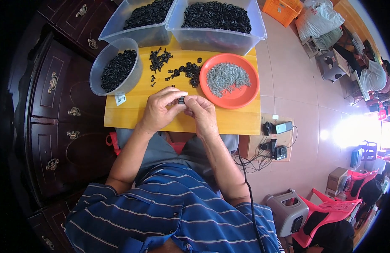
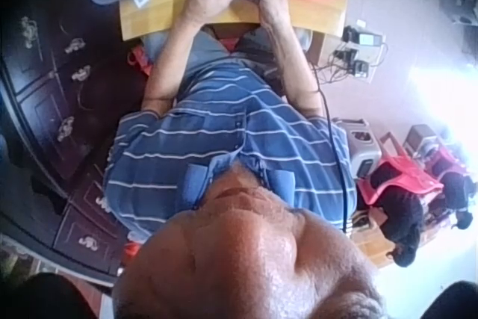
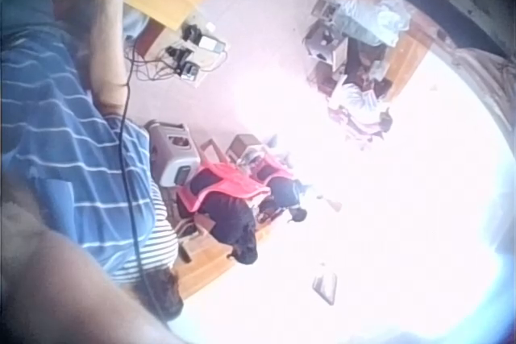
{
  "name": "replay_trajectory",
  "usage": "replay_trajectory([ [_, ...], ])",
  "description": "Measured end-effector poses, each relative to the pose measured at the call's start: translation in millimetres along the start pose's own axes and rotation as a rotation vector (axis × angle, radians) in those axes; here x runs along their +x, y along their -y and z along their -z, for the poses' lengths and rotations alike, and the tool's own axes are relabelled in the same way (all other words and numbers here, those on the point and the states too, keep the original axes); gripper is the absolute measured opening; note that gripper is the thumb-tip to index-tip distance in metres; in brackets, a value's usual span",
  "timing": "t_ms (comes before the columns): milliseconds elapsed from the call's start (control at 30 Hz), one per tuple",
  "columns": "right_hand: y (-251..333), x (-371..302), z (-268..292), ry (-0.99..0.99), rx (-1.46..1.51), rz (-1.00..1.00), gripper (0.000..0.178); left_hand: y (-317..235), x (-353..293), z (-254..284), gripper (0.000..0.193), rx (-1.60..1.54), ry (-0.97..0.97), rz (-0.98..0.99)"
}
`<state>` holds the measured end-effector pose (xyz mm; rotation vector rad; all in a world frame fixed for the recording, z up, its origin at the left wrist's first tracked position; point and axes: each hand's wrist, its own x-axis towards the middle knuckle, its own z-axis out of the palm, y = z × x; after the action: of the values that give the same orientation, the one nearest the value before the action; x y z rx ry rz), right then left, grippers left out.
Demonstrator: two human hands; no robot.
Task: The person assembles small plastic fasteners by inserting metal pins into black components by hand, then reaches down for a small container beside the table.
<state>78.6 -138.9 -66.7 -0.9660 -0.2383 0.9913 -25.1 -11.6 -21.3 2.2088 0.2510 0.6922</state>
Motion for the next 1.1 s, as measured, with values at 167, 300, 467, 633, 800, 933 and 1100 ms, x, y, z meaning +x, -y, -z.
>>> replay_trajectory([
  [167,-1,0,0,0.002,-0.007,0.021,0.015,2,0,0,0.028,0.012,-0.012,-0.040],
  [300,-1,1,2,0.009,-0.015,0.047,0.014,1,2,0,0.029,0.009,-0.009,-0.072],
  [467,1,-2,-4,-0.014,-0.029,0.079,0.018,1,2,0,0.028,0.011,-0.022,-0.101],
  [633,-1,0,0,-0.020,-0.034,0.086,0.017,-1,4,-2,0.028,-0.026,-0.028,-0.082],
  [800,0,0,-2,-0.042,-0.048,0.091,0.014,1,4,-3,0.028,-0.079,-0.024,-0.030],
  [933,1,0,-4,-0.025,-0.065,0.099,0.018,6,3,-3,0.028,-0.071,-0.022,-0.044],
  [1100,2,-2,-5,-0.060,-0.108,0.078,0.016,1,3,-1,0.024,-0.005,-0.017,-0.036],
])
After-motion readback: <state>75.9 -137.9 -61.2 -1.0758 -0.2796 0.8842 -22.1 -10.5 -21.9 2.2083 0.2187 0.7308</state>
